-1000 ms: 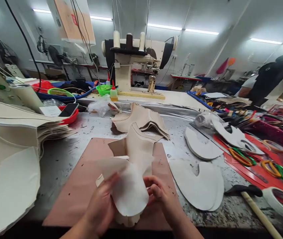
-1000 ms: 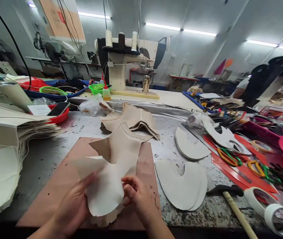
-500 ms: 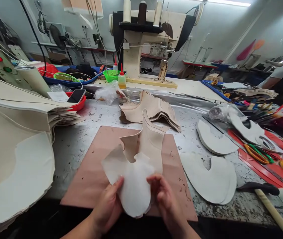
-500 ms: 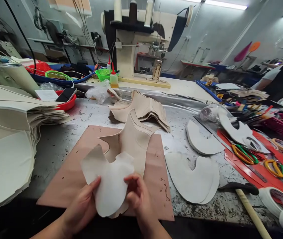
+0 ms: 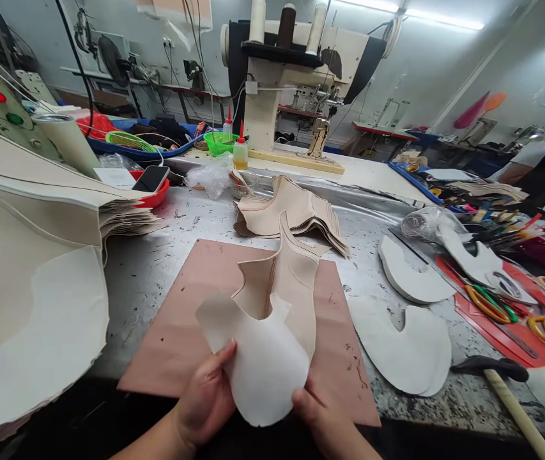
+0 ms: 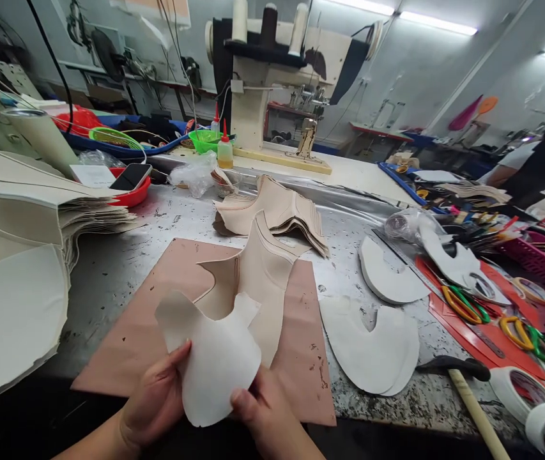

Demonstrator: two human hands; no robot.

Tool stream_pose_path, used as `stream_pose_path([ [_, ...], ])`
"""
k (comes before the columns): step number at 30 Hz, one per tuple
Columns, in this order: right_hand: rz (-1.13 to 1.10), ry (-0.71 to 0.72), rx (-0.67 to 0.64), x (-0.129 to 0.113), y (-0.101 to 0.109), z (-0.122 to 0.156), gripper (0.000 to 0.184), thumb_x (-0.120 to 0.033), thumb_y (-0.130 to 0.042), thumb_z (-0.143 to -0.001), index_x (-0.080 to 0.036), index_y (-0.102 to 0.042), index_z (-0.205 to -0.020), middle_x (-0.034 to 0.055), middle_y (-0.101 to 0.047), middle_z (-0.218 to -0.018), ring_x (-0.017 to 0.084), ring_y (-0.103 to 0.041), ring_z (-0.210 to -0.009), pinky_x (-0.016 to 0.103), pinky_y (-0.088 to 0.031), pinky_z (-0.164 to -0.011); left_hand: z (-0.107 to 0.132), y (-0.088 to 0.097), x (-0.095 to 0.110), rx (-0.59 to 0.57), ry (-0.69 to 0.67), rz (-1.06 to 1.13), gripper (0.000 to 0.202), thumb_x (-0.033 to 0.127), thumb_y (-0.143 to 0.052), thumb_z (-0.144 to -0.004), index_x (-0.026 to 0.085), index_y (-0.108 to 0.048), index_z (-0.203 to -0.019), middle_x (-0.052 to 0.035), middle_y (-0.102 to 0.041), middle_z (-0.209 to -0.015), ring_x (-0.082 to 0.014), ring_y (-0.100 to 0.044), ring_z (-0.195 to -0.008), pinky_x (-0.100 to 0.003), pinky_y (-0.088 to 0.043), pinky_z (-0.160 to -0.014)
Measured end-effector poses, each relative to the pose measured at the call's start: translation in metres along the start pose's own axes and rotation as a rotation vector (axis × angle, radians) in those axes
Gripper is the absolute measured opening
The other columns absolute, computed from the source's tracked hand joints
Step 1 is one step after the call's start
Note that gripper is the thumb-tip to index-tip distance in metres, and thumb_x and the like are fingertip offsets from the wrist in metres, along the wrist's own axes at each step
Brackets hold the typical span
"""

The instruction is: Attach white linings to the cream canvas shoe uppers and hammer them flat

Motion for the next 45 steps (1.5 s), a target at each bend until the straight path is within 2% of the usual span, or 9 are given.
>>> stream_pose_path([
  [6,0.504,0.331,0.21,-0.014,0.0,0.004,0.057,-0.047,-0.068,-0.067,-0.02,-0.056,-0.116,0.0129,-0.062,-0.106,0.03,-0.059,-0.097,0.043,-0.047,-0.086,0.0,-0.003,-0.002,0.007,-0.097,-0.118,0.026,0.026,-0.068,-0.075,0.018,-0.068,-0.099,-0.0053,-0.069,-0.1,-0.0269,-0.057,-0.106,-0.038,-0.036,-0.101],
  [11,0.442,0.025,0.319,0.001,0.015,-0.005,0.047,-0.054,-0.048,-0.08,-0.013,-0.065,-0.095,0.0129,-0.069,-0.09,0.029,-0.063,-0.086,0.036,-0.053,-0.071,0.004,-0.002,-0.001,0.128,-0.074,-0.256,0.044,0.036,-0.075,-0.067,0.014,-0.064,-0.105,-0.0098,-0.068,-0.101,-0.0292,-0.059,-0.101,-0.038,-0.044,-0.092],
  [17,0.5,-0.083,0.208,-0.008,0.029,-0.014,0.029,-0.041,-0.058,-0.075,-0.016,-0.069,-0.085,0.0085,-0.071,-0.086,0.028,-0.063,-0.079,0.036,-0.052,-0.067,0.011,-0.002,0.016,0.215,0.01,-0.633,0.041,0.039,-0.069,-0.072,0.013,-0.064,-0.103,-0.0112,-0.069,-0.087,-0.029,-0.064,-0.08,-0.04,-0.051,-0.069],
  [23,0.67,-0.042,0.082,-0.017,0.025,-0.009,0.012,-0.023,-0.063,-0.071,-0.022,-0.073,-0.078,0.0064,-0.065,-0.101,0.025,-0.061,-0.083,0.033,-0.051,-0.068,0.01,-0.007,0.051,0.175,-0.447,-1.487,0.009,0.026,-0.067,-0.069,0.02,-0.072,-0.073,-0.0073,-0.066,-0.094,-0.0286,-0.059,-0.09,-0.034,-0.047,-0.079],
  [32,0.898,-0.034,0.094,-0.008,0.02,-0.008,0.011,-0.022,-0.06,-0.071,-0.02,-0.066,-0.061,0.007,-0.06,-0.101,0.022,-0.061,-0.079,0.031,-0.049,-0.063,0.01,-0.001,0.043,0.145,-0.616,-1.763,0.012,0.027,-0.058,-0.077,0.02,-0.067,-0.074,-0.0079,-0.064,-0.092,-0.0243,-0.061,-0.079,-0.03,-0.048,-0.067],
  [37,0.933,0.005,0.252,-0.005,0.021,-0.007,0.044,-0.018,-0.06,-0.063,-0.019,-0.057,-0.108,0.0095,-0.055,-0.111,0.025,-0.058,-0.091,0.034,-0.048,-0.072,0.021,0.006,0.041,0.282,-0.983,-2.016,0.019,0.033,-0.06,-0.079,0.02,-0.066,-0.091,-0.0148,-0.058,-0.117,-0.0334,-0.053,-0.108,-0.043,-0.04,-0.091],
  [40,0.927,-0.017,0.267,-0.012,0.027,-0.014,0.049,-0.02,-0.055,-0.07,-0.017,-0.048,-0.118,0.0102,-0.06,-0.106,0.026,-0.056,-0.098,0.036,-0.046,-0.079,0.019,0.003,0.021,-0.033,-1.013,-2.197,0.04,0.039,-0.059,-0.082,0.029,-0.055,-0.12,-0.0086,-0.05,-0.132,-0.0316,-0.034,-0.129,-0.047,-0.021,-0.107],
  [43,0.906,-0.01,0.268,-0.024,0.044,-0.032,0.03,-0.026,-0.053,-0.076,-0.019,-0.055,-0.105,0.0072,-0.065,-0.094,0.024,-0.059,-0.087,0.034,-0.045,-0.072,0.009,0.0,-0.007,-0.581,-0.648,-2.282,0.073,0.059,-0.054,-0.077,0.026,-0.03,-0.139,-0.0115,-0.033,-0.143,-0.0317,-0.028,-0.132,-0.047,-0.018,-0.109],
  [45,0.925,-0.01,0.293,-0.029,0.062,-0.046,0.016,-0.028,-0.053,-0.076,-0.02,-0.059,-0.089,0.0044,-0.065,-0.08,0.022,-0.059,-0.076,0.032,-0.044,-0.066,0.003,-0.001,-0.014,-0.652,-0.46,-2.295,0.088,0.065,-0.054,-0.072,0.022,-0.022,-0.141,-0.0159,-0.022,-0.145,-0.0341,-0.023,-0.133,-0.049,-0.018,-0.108],
])
Point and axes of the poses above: each hand's wrist, its own z-axis away from the middle knuckle, its own y-axis out of the back of the hand, x = y × z, the point moved 4 cm from there along -z, towards the middle knuckle
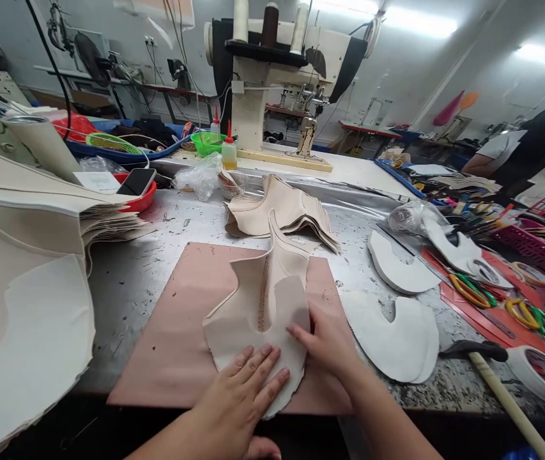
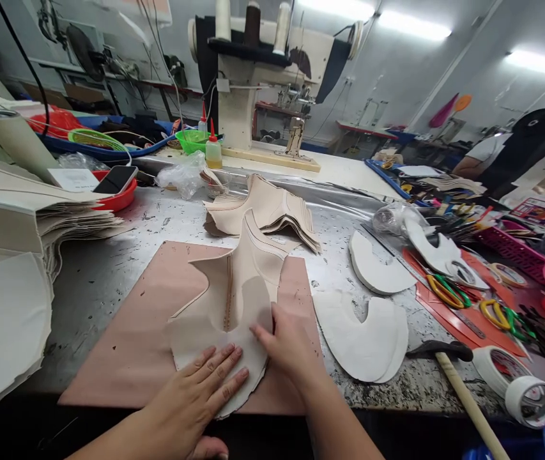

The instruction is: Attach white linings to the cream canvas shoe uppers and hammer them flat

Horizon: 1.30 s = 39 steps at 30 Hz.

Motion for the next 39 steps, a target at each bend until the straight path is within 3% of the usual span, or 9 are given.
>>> stream_pose_path([
  [5,0.047,0.025,-0.007,0.017,0.014,-0.03,0.006,-0.021,-0.054,-0.074,-0.019,-0.058,-0.071,0.0002,-0.062,-0.069,0.016,-0.054,-0.064,0.027,-0.04,-0.058,-0.009,0.008,-0.004,-0.089,0.032,0.005,0.085,0.063,-0.061,-0.068,0.025,-0.03,-0.138,-0.016,-0.024,-0.144,-0.0359,-0.027,-0.131,-0.05,-0.022,-0.106],
  [10,0.13,0.03,0.033,0.013,0.013,-0.033,0.006,-0.018,-0.055,-0.071,-0.019,-0.056,-0.066,0.0013,-0.058,-0.066,0.019,-0.053,-0.065,0.031,-0.041,-0.059,-0.014,0.018,-0.009,-0.008,0.0,-0.016,0.067,0.065,-0.049,-0.076,0.027,-0.045,-0.131,-0.0131,-0.031,-0.143,-0.0348,-0.034,-0.128,-0.048,-0.024,-0.106],
  [16,0.312,0.347,0.409,-0.006,-0.01,-0.013,0.038,-0.01,-0.04,-0.078,-0.014,-0.054,-0.113,0.0163,-0.057,-0.114,0.027,-0.051,-0.108,0.047,-0.043,-0.089,-0.016,0.019,-0.01,0.039,-0.041,0.083,0.047,0.047,-0.051,-0.084,0.027,-0.048,-0.127,-0.0074,-0.03,-0.145,-0.0299,-0.024,-0.133,-0.047,-0.012,-0.111],
  [21,0.383,0.494,0.07,-0.007,-0.049,0.001,0.052,-0.015,-0.039,-0.085,-0.015,-0.035,-0.137,0.0137,-0.043,-0.137,0.024,-0.036,-0.128,0.047,-0.035,-0.102,-0.006,0.016,-0.03,0.306,0.198,0.198,0.028,0.027,-0.047,-0.087,0.024,-0.06,-0.111,-0.0088,-0.049,-0.133,-0.0258,-0.044,-0.123,-0.041,-0.033,-0.105],
  [23,0.435,0.392,-0.012,-0.001,-0.045,-0.008,0.057,-0.033,-0.042,-0.088,-0.012,-0.031,-0.139,0.0162,-0.029,-0.143,0.028,-0.026,-0.132,0.051,-0.029,-0.105,-0.004,0.019,-0.041,0.343,0.334,0.156,0.051,0.043,-0.062,-0.075,0.019,-0.056,-0.12,-0.0159,-0.044,-0.136,-0.0343,-0.038,-0.126,-0.047,-0.034,-0.103],
  [27,0.522,0.23,-0.073,0.004,-0.026,-0.036,0.07,-0.051,-0.04,-0.087,-0.005,-0.028,-0.139,0.0189,-0.022,-0.145,0.03,-0.018,-0.134,0.052,-0.018,-0.108,-0.014,0.036,-0.055,0.149,0.494,-0.027,0.114,0.068,-0.068,-0.051,0.004,-0.03,-0.137,-0.0245,-0.017,-0.145,-0.0418,-0.011,-0.134,-0.056,-0.012,-0.107],
  [30,0.589,0.251,-0.001,-0.005,-0.021,-0.04,0.061,-0.041,-0.046,-0.087,-0.005,-0.035,-0.135,0.0207,-0.031,-0.143,0.032,-0.024,-0.133,0.052,-0.02,-0.107,-0.029,0.049,-0.061,0.061,0.511,-0.103,0.116,0.072,-0.061,-0.055,0.001,-0.023,-0.139,-0.024,-0.008,-0.146,-0.0383,-0.006,-0.136,-0.053,-0.005,-0.108],
  [34,0.563,0.487,-0.075,-0.032,-0.037,0.001,0.021,-0.022,-0.051,-0.084,-0.016,-0.059,-0.103,0.0128,-0.06,-0.109,0.028,-0.053,-0.101,0.042,-0.044,-0.085,-0.038,0.059,-0.068,0.087,0.501,-0.125,0.116,0.07,-0.066,-0.05,0.007,-0.027,-0.139,-0.0215,-0.016,-0.147,-0.0381,-0.011,-0.135,-0.053,-0.005,-0.107],
  [39,0.35,0.465,-0.216,-0.049,-0.043,0.047,0.012,-0.009,-0.051,-0.082,-0.02,-0.056,-0.079,0.0044,-0.059,-0.085,0.019,-0.053,-0.08,0.031,-0.046,-0.07,-0.033,0.058,-0.068,0.059,0.439,-0.151,0.117,0.066,-0.071,-0.048,0.006,-0.028,-0.138,-0.0228,-0.02,-0.145,-0.0385,-0.013,-0.135,-0.052,-0.007,-0.107],
])
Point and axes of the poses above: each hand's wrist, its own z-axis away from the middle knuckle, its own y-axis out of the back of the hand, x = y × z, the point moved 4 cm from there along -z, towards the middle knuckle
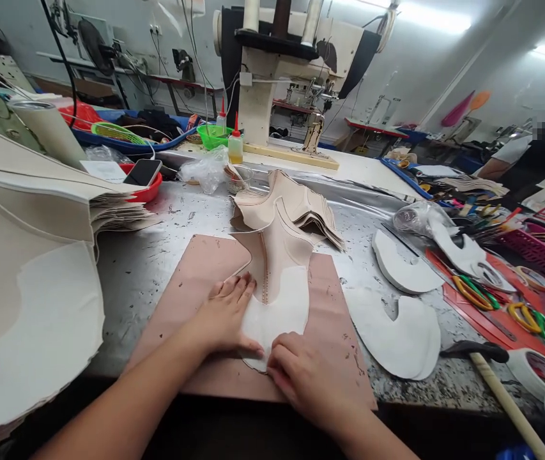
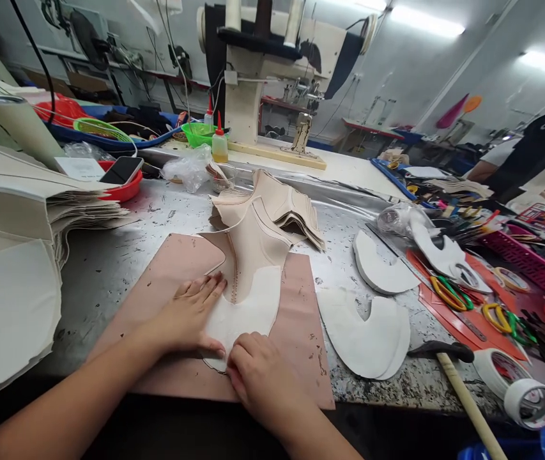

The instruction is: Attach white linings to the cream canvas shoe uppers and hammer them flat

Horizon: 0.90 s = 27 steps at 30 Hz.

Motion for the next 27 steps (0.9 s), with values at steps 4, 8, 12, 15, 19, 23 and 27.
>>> stream_pose_path([
  [4,-0.146,-0.076,-0.025,0.004,0.005,-0.001,0.015,-0.005,-0.053,-0.079,-0.02,-0.055,-0.076,0.0016,-0.057,-0.083,0.016,-0.054,-0.079,0.027,-0.046,-0.07,0.022,-0.017,0.012,-0.012,-0.037,-0.126,0.088,0.056,-0.058,-0.071,0.007,-0.028,-0.138,-0.0205,-0.015,-0.146,-0.0333,-0.011,-0.136,-0.048,-0.008,-0.109],
  [8,-0.104,-0.087,-0.052,0.007,0.004,-0.004,0.016,-0.004,-0.053,-0.078,-0.019,-0.053,-0.073,0.0007,-0.056,-0.081,0.015,-0.053,-0.077,0.025,-0.045,-0.07,0.04,-0.033,0.023,-0.026,-0.072,-0.208,0.082,0.052,-0.053,-0.075,0.008,-0.028,-0.139,-0.0203,-0.016,-0.146,-0.0327,-0.013,-0.136,-0.047,-0.014,-0.11],
  [12,-0.025,-0.032,0.012,0.007,-0.001,-0.005,0.015,-0.005,-0.051,-0.079,-0.019,-0.053,-0.074,0.0017,-0.056,-0.08,0.015,-0.054,-0.072,0.026,-0.047,-0.066,0.045,-0.03,0.025,-0.029,-0.123,-0.194,0.078,0.052,-0.046,-0.08,0.007,-0.025,-0.14,-0.0192,-0.015,-0.147,-0.0318,-0.009,-0.136,-0.048,-0.012,-0.11],
  [15,-0.063,-0.021,0.154,0.011,-0.002,-0.004,0.016,-0.006,-0.045,-0.082,-0.019,-0.052,-0.078,0.0032,-0.056,-0.079,0.015,-0.055,-0.071,0.026,-0.048,-0.064,0.047,-0.024,0.024,-0.033,-0.145,-0.149,0.077,0.052,-0.044,-0.081,0.008,-0.021,-0.141,-0.0176,-0.012,-0.148,-0.03,-0.004,-0.137,-0.047,-0.009,-0.111],
  [19,-0.11,0.065,0.177,0.01,-0.003,0.003,0.02,-0.006,-0.048,-0.077,-0.018,-0.058,-0.089,0.0063,-0.061,-0.093,0.016,-0.058,-0.082,0.027,-0.051,-0.072,0.05,-0.022,0.024,-0.091,-0.143,-0.112,0.082,0.05,-0.049,-0.077,0.009,-0.018,-0.142,-0.0165,-0.007,-0.148,-0.0284,-0.001,-0.137,-0.046,-0.006,-0.112],
  [23,0.099,0.266,0.286,-0.004,-0.008,0.016,0.023,-0.003,-0.045,-0.079,-0.014,-0.06,-0.094,0.0103,-0.064,-0.094,0.02,-0.059,-0.084,0.029,-0.05,-0.073,0.05,-0.022,0.024,-0.112,-0.127,-0.099,0.083,0.046,-0.051,-0.076,0.008,-0.018,-0.141,-0.0172,-0.005,-0.148,-0.0283,0.001,-0.137,-0.047,-0.005,-0.112],
  [27,0.207,0.249,0.282,-0.002,-0.016,0.009,0.02,-0.002,-0.044,-0.076,-0.015,-0.058,-0.078,0.0082,-0.063,-0.076,0.019,-0.055,-0.069,0.029,-0.046,-0.059,0.053,-0.022,0.028,-0.038,-0.18,-0.1,0.082,0.039,-0.055,-0.075,0.016,-0.014,-0.143,-0.0142,-0.005,-0.15,-0.0284,-0.001,-0.137,-0.049,-0.007,-0.111],
])
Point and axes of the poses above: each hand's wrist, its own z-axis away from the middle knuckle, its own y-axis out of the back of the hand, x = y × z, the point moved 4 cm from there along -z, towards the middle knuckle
